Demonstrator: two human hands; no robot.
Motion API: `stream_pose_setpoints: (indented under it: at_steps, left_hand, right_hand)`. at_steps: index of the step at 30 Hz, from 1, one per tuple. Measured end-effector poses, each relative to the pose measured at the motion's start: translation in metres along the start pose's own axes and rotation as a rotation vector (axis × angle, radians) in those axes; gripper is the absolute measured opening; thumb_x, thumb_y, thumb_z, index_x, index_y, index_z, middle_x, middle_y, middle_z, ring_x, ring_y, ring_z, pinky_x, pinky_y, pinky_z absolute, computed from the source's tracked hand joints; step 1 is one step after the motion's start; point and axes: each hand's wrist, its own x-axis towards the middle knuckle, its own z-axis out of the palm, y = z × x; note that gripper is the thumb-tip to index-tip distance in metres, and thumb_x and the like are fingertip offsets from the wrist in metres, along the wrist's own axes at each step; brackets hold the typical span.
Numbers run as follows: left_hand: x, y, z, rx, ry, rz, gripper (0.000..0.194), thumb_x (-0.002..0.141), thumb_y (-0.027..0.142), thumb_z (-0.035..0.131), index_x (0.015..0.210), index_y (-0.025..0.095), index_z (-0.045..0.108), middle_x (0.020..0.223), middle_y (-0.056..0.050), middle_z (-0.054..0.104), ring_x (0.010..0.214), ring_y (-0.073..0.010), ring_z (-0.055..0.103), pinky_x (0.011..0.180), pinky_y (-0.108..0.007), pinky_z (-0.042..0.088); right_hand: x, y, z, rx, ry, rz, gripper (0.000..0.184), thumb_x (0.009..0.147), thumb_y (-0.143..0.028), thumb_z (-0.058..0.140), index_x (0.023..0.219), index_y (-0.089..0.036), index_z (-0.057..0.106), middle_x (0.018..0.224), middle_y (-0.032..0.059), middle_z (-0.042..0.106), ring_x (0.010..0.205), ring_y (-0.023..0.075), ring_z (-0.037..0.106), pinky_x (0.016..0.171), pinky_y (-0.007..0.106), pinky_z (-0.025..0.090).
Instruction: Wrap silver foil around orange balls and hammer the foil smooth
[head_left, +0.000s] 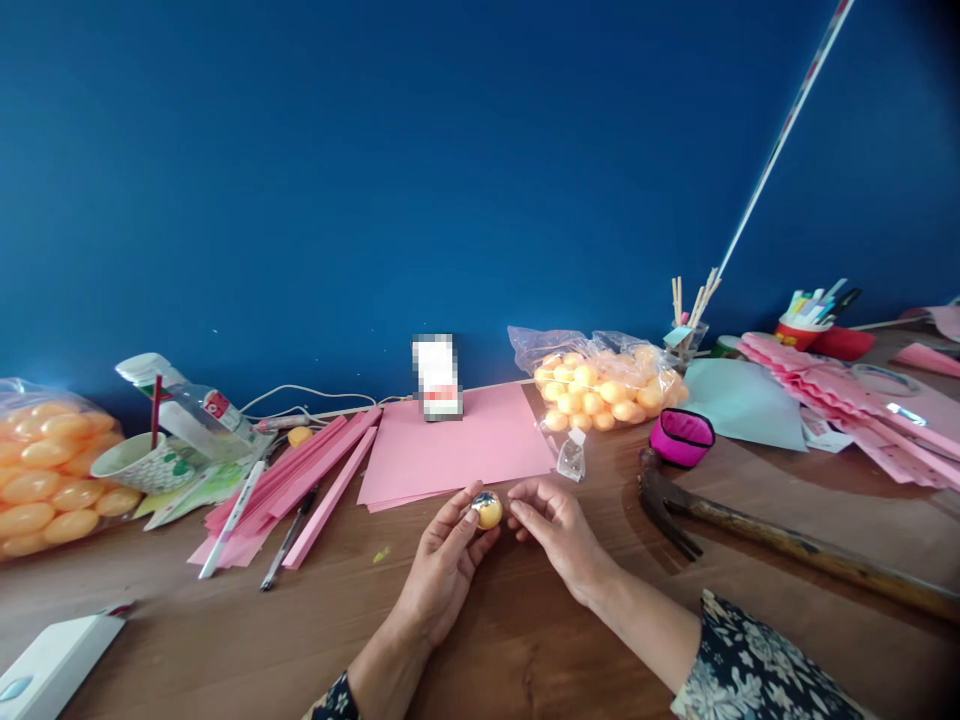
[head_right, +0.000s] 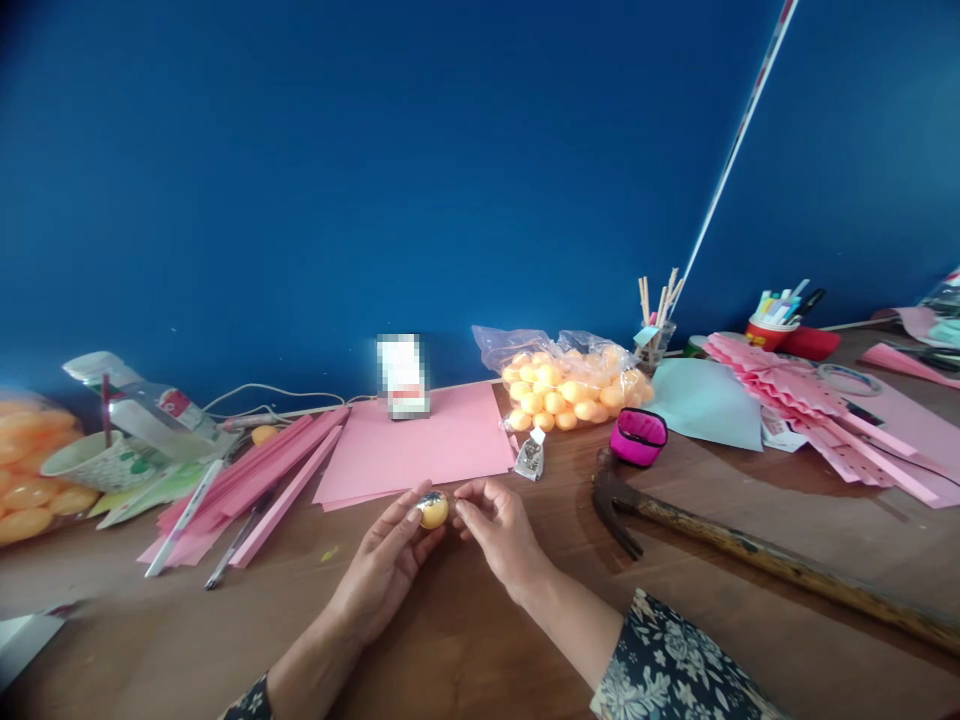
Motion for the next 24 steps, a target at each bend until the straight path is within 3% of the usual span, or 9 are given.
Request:
stream_pose_setpoints:
  at_steps: [10, 17, 24]
  left_hand:
    - [-0.0001, -0.0015, -0.0006, 0.027, 0.001, 0.018, 0.034, 0.074, 0.019, 0.065, 0.108, 0.021, 0.060, 0.107, -0.006, 0.066, 0.100, -0.0176, 0.060, 0.088, -0.029, 0.046]
    - [0.0007, -0.0017, 0.0005, 0.047, 0.005, 0.021, 0.037, 0.072, 0.017, 0.067, 0.108, 0.019, 0.060, 0.107, -0.007, 0.066, 0.100, -0.0180, 0.060, 0.093, -0.032, 0.043]
    - [-0.0015, -0.0036, -0.0005, 0.121, -0.030, 0.045, 0.050, 0.070, 0.014, 0.068, 0.118, 0.021, 0.053, 0.112, -0.007, 0.063, 0.105, -0.0183, 0.057, 0.099, -0.035, 0.037]
  right_hand:
    - [-0.0038, 0.0013, 0.0001, -0.067, 0.034, -0.087, 0.012, 0.076, -0.031, 0.059, 0.080, -0.020, 0.057, 0.071, -0.0016, 0.057, 0.064, 0.0115, 0.054, 0.055, 0.022, 0.045]
    - [-0.0067, -0.0011, 0.0013, -0.095, 0.012, -0.065, 0.012, 0.077, -0.031, 0.059, 0.080, -0.020, 0.057, 0.070, -0.0026, 0.055, 0.058, 0.0092, 0.047, 0.054, 0.021, 0.042]
    - [-0.0099, -0.0052, 0.0036, -0.104, 0.006, -0.057, 0.013, 0.078, -0.030, 0.058, 0.081, -0.018, 0.056, 0.069, -0.0020, 0.055, 0.059, 0.0096, 0.048, 0.055, 0.022, 0.042]
